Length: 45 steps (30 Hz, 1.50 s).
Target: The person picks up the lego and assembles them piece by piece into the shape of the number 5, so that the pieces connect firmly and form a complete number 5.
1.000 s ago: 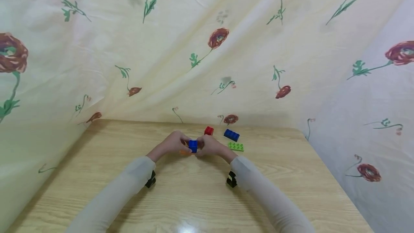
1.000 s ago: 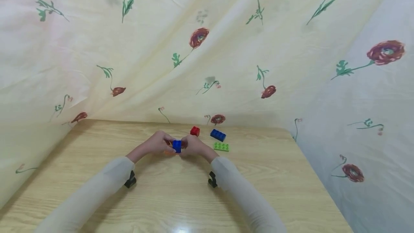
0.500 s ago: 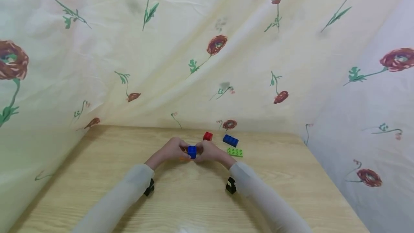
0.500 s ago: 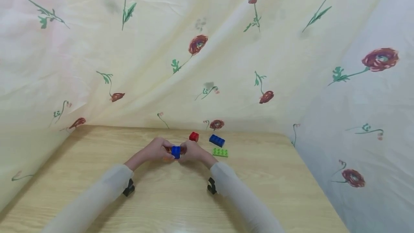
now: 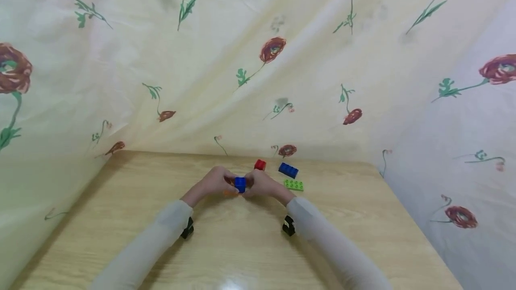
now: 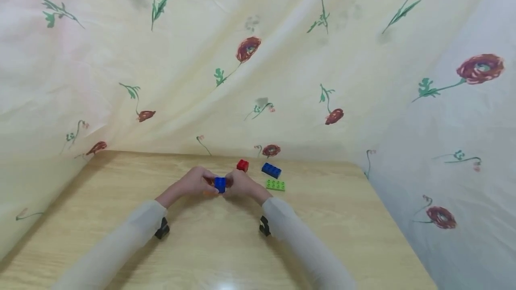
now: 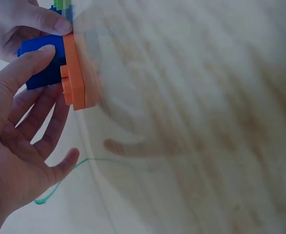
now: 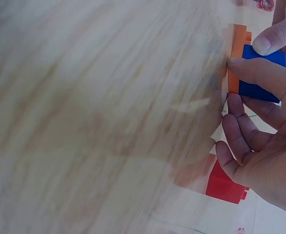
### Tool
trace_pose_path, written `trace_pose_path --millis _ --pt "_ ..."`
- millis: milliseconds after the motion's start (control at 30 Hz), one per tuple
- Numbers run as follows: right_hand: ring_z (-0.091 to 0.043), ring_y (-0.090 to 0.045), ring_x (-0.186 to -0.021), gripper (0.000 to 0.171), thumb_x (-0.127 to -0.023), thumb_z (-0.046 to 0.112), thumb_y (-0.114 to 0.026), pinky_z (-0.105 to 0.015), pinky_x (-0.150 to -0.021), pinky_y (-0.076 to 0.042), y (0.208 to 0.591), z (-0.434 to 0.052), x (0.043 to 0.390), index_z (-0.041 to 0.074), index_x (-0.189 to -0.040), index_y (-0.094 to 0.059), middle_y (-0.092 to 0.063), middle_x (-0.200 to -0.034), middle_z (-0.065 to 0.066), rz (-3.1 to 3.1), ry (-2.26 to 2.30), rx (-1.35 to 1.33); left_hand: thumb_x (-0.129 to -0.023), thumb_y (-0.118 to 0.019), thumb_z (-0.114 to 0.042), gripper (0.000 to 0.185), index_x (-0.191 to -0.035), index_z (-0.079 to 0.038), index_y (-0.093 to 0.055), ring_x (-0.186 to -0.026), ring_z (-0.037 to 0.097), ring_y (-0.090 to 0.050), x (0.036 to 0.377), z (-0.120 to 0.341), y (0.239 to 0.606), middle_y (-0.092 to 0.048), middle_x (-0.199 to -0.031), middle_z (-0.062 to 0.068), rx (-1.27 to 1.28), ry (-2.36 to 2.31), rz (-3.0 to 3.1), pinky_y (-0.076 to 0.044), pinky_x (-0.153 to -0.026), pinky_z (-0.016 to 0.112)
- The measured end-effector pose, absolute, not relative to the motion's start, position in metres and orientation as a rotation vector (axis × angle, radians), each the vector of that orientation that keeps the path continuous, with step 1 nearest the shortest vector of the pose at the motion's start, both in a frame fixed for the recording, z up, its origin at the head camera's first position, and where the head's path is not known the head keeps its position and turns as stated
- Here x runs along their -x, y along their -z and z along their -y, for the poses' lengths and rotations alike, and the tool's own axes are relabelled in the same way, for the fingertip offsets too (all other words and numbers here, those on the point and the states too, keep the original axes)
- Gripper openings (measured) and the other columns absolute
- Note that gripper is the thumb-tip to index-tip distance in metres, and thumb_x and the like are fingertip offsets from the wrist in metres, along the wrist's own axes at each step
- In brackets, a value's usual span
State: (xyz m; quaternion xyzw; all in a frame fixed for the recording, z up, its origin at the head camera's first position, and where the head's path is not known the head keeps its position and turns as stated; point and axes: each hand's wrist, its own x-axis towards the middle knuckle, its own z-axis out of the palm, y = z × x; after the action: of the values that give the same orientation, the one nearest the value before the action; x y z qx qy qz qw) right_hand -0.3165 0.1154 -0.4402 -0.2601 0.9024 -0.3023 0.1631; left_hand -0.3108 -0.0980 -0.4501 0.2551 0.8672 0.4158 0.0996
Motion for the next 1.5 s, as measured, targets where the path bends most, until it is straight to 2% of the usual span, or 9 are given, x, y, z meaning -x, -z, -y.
trace_pose_path --millis 233,467,733,967,1233,1500 --pt "-0.014 -0.058 -0.077 0.022 -0.084 0.01 -0.084 -0.028 -0.079 -0.051 0.436 -0.113 0.32 0.003 -0.103 -0.076 -0.073 -0.088 -0.003 -2.574 0.857 0.755 -0.082 -0.086 -0.015 0.03 -0.11 -0.007 -0.08 -0.08 0.015 -0.059 0.317 0.099 0.449 -0.077 -0.09 0.003 -0.744 -1.207 -2.57 -0.048 -0.071 0.027" --pt "-0.013 -0.06 -0.078 0.024 -0.083 0.01 -0.084 -0.029 -0.081 -0.054 0.434 -0.115 0.32 0.003 -0.105 -0.076 -0.075 -0.09 -0.005 -2.582 0.894 0.751 -0.082 -0.086 -0.015 0.031 -0.111 -0.005 -0.079 -0.084 0.014 -0.067 0.318 0.101 0.452 -0.079 -0.096 0.006 -0.713 -1.279 -2.563 -0.053 -0.074 0.027" --pt "-0.014 -0.063 -0.081 0.029 -0.083 0.01 -0.084 -0.031 -0.084 -0.055 0.434 -0.116 0.326 0.004 -0.11 -0.075 -0.076 -0.095 -0.004 -2.578 0.895 0.739 -0.083 -0.085 -0.017 0.03 -0.11 -0.005 -0.079 -0.089 0.016 -0.067 0.316 0.103 0.451 -0.079 -0.1 0.007 -0.65 -1.376 -2.525 -0.054 -0.077 0.028" --pt "-0.014 -0.06 -0.082 0.027 -0.083 0.013 -0.085 -0.031 -0.084 -0.053 0.443 -0.115 0.322 0.005 -0.108 -0.076 -0.074 -0.092 -0.002 -2.562 0.877 0.724 -0.083 -0.086 -0.019 0.033 -0.112 -0.005 -0.079 -0.088 0.014 -0.069 0.309 0.106 0.465 -0.079 -0.103 0.008 -0.628 -1.419 -2.49 -0.058 -0.082 0.029" --pt "-0.013 -0.067 -0.089 0.031 -0.085 0.01 -0.083 -0.038 -0.093 -0.057 0.447 -0.118 0.319 0.003 -0.114 -0.075 -0.077 -0.103 -0.006 -2.566 0.901 0.764 -0.083 -0.086 -0.02 0.033 -0.112 -0.005 -0.079 -0.087 0.014 -0.069 0.309 0.104 0.468 -0.079 -0.103 0.008 -0.578 -1.449 -2.483 -0.057 -0.08 0.028" --pt "-0.017 -0.067 -0.095 0.039 -0.086 0.012 -0.082 -0.039 -0.093 -0.058 0.435 -0.126 0.317 0.002 -0.122 -0.07 -0.075 -0.108 -0.008 -2.577 0.862 0.767 -0.082 -0.086 -0.018 0.033 -0.112 -0.004 -0.079 -0.086 0.014 -0.068 0.311 0.101 0.464 -0.079 -0.101 0.008 -0.57 -1.429 -2.492 -0.055 -0.081 0.029"
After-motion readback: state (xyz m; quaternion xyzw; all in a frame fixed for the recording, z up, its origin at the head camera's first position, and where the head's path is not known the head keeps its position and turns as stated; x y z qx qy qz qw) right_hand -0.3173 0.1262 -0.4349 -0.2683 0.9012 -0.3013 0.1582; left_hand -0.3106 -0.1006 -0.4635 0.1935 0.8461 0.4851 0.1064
